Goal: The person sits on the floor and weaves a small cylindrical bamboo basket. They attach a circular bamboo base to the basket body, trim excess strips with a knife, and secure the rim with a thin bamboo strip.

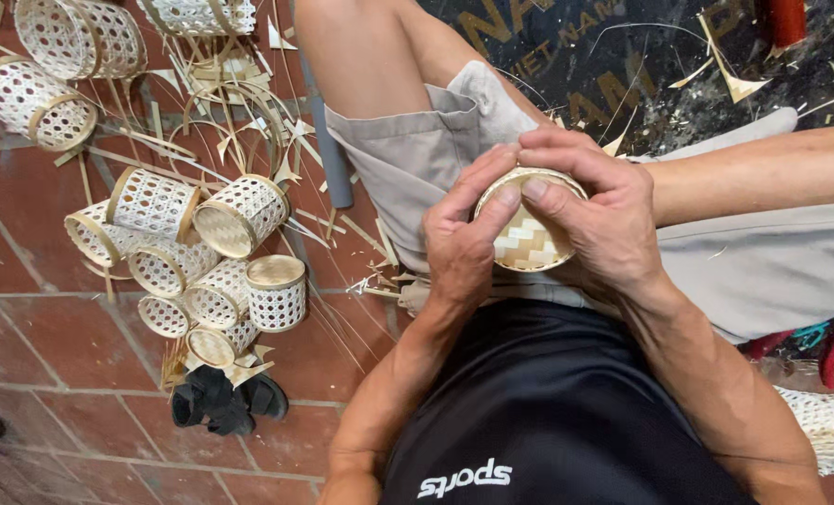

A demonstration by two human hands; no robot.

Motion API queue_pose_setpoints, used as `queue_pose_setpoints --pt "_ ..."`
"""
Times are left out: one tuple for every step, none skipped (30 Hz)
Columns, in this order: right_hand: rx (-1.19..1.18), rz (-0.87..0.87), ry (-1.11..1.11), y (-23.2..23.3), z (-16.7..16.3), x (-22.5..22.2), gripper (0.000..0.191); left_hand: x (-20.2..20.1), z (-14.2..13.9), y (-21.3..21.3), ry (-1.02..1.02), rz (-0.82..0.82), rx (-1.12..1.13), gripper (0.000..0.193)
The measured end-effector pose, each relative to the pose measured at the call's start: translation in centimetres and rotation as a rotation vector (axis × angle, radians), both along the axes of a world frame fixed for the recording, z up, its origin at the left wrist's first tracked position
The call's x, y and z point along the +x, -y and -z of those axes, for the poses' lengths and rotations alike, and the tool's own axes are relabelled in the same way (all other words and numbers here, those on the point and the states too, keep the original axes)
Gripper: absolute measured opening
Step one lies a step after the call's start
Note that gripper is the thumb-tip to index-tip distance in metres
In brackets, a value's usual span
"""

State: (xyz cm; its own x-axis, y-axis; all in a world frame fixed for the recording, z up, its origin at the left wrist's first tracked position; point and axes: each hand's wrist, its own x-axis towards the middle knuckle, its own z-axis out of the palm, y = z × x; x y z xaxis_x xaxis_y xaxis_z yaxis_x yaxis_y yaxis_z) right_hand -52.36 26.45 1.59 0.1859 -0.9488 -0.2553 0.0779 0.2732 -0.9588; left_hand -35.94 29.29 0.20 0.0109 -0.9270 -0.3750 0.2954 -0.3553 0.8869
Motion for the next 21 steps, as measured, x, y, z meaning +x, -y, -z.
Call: queue_pose_setpoints --pt "0.012 0.037 0.019 -0.3 0.0 0.1 0.026 -0.3 0.0 0.0 -0.024 -0.012 -0.006 0.034" --pt "0.014 0.064 0.031 -0.4 0.0 0.1 0.025 -0.5 0.1 0.1 -0.055 -0.026 -0.018 0.033" --pt "0.020 0.087 0.044 -0.6 0.1 0.2 0.025 -0.7 0.1 0.1 -0.086 -0.044 -0.025 0.032" --pt "0.028 0.111 0.061 -0.7 0.1 0.3 0.024 -0.8 0.1 0.1 -0.113 -0.061 -0.031 0.032" --pt "0.028 0.122 0.063 -0.8 0.1 0.3 0.023 -0.9 0.1 0.1 -0.087 -0.049 -0.029 0.031" --pt "0.027 0.129 0.068 -0.8 0.1 0.3 0.023 -1.0 0.1 0.2 -0.059 -0.041 -0.029 0.031" --pt "0.025 0.136 0.071 -0.8 0.0 0.3 0.022 -1.0 0.1 0.2 -0.032 -0.033 -0.029 0.031" --pt "0.021 0.142 0.075 -0.7 0.0 0.3 0.022 -1.1 0.1 0.3 -0.043 -0.034 -0.024 0.030" --pt "0.018 0.148 0.081 -0.7 0.0 0.3 0.022 -1.2 0.0 0.4 -0.052 -0.037 -0.019 0.029" --pt "0.017 0.152 0.086 -0.6 -0.1 0.3 0.021 -1.3 0.0 0.5 -0.060 -0.040 -0.010 0.028" --pt "-0.009 0.151 0.063 -0.6 -0.1 0.3 0.021 -1.3 -0.1 0.6 -0.088 -0.045 -0.002 0.028" --pt "-0.035 0.150 0.038 -0.6 -0.1 0.3 0.021 -1.3 -0.1 0.8 -0.118 -0.048 0.006 0.028" --pt "-0.065 0.150 0.013 -0.5 -0.1 0.4 0.021 -1.3 -0.1 1.0 -0.148 -0.052 0.012 0.028" --pt "-0.059 0.156 0.001 -0.4 -0.1 0.3 0.021 -1.2 -0.1 1.3 -0.118 -0.019 0.013 0.029" --pt "-0.052 0.162 -0.011 -0.4 -0.1 0.3 0.021 -1.0 -0.2 1.5 -0.089 0.013 0.016 0.031" --pt "-0.047 0.165 -0.022 -0.3 -0.1 0.3 0.021 -0.9 -0.3 1.7 -0.060 0.044 0.016 0.032" --pt "-0.062 0.165 -0.019 -0.2 -0.2 0.2 0.022 -0.8 -0.5 1.9 -0.055 0.070 -0.008 0.037" --pt "-0.078 0.164 -0.013 -0.2 -0.2 0.1 0.024 -0.7 -0.8 1.9 -0.049 0.095 -0.032 0.041" --pt "-0.097 0.163 -0.005 -0.1 -0.2 0.0 0.025 -0.6 -1.1 2.1 -0.039 0.120 -0.059 0.046" --pt "-0.080 0.170 0.012 -0.1 -0.2 -0.1 0.026 -0.7 -1.4 2.1 -0.001 0.131 -0.081 0.046" --pt "-0.060 0.174 0.030 0.0 -0.2 -0.2 0.027 -0.8 -1.7 2.1 0.038 0.140 -0.099 0.046"
